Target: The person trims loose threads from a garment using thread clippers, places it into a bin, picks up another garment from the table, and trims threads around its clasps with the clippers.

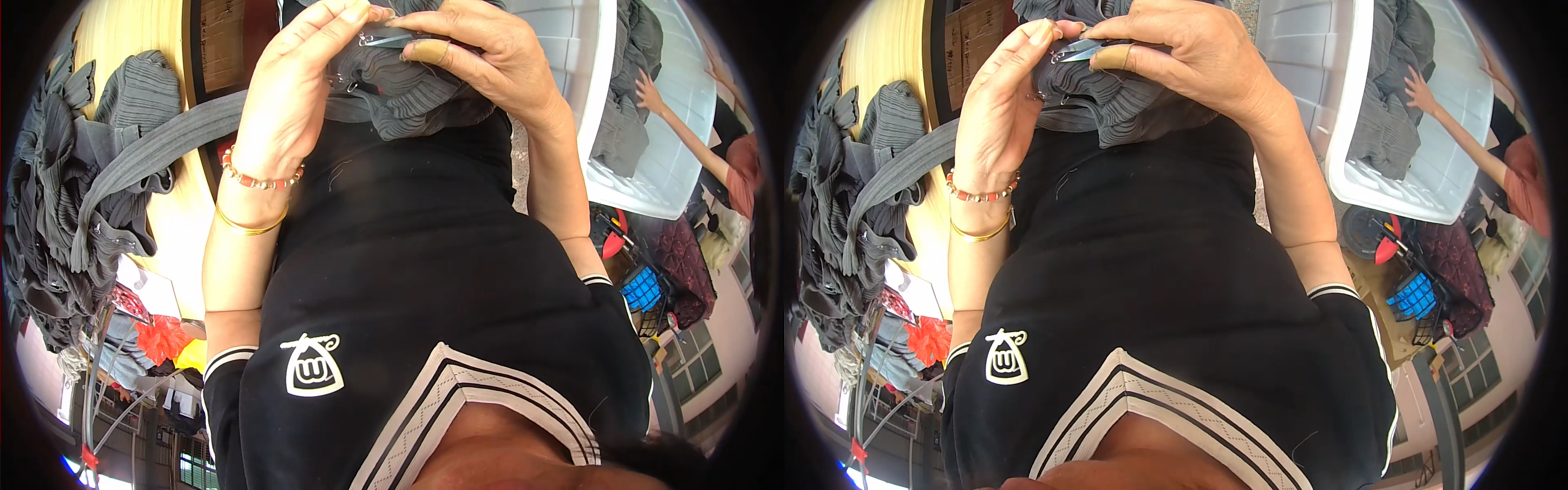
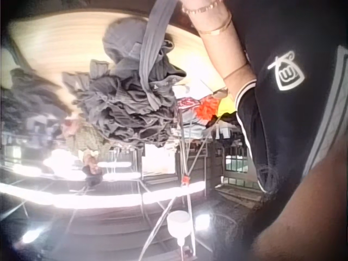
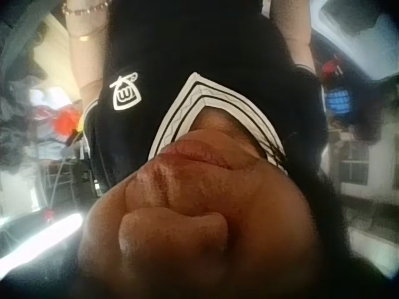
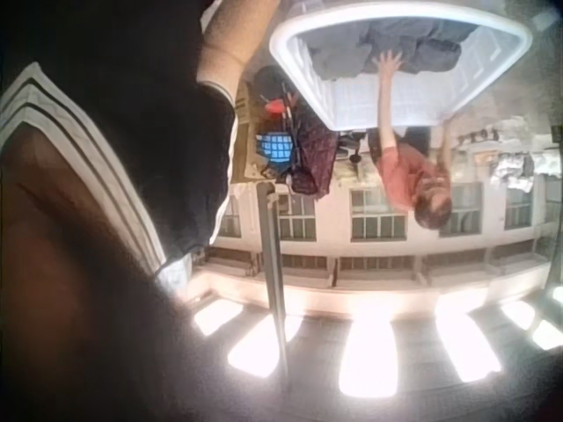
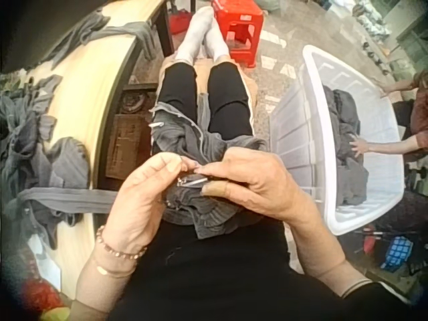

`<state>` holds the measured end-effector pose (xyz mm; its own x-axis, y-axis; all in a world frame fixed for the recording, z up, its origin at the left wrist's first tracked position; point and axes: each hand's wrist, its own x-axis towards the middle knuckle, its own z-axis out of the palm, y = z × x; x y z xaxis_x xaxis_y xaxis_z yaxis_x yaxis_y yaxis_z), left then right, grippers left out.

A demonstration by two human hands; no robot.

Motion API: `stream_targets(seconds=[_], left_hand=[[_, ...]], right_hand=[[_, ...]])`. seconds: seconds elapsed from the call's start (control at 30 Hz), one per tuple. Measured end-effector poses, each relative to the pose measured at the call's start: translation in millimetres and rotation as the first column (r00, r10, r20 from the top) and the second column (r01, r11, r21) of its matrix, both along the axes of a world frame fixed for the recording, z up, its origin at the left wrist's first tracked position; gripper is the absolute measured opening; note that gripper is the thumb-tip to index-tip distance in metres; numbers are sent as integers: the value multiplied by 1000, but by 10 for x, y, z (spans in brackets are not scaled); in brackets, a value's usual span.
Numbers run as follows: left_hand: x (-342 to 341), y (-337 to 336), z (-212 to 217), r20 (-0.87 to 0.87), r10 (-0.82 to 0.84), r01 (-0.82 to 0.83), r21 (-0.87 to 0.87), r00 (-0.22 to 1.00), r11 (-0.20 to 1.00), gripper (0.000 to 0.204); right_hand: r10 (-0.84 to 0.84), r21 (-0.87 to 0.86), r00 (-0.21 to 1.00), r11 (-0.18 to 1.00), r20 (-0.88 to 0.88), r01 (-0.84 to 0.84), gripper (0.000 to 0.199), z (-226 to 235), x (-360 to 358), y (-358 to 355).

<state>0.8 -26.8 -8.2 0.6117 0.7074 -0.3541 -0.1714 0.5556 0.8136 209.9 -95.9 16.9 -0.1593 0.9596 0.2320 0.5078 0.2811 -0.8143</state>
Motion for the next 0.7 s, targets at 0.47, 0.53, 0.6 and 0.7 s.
stream_targets(seconds=[0.47, 0.53, 0.6, 0.7], left_hand=[[-19, 14, -17, 7, 24, -24, -5, 1000, 1000, 25], [-5, 4, 6, 2, 30, -30, -4, 1000, 1000, 26], [-1, 3, 6, -5, 35, -35, -4, 999, 999, 26], [33, 13, -5, 4, 13, -13, -4, 1000, 1000, 26]], right_hand=[[-62, 40, 997, 997, -39, 64, 23, -11, -24, -57], [-66, 34, 997, 997, -40, 67, 24, 3, -34, -73], [-64, 37, 998, 997, -7, 64, 24, 10, -45, -80], [84, 542, 991, 840, -102, -16, 23, -417, 28, 57]])
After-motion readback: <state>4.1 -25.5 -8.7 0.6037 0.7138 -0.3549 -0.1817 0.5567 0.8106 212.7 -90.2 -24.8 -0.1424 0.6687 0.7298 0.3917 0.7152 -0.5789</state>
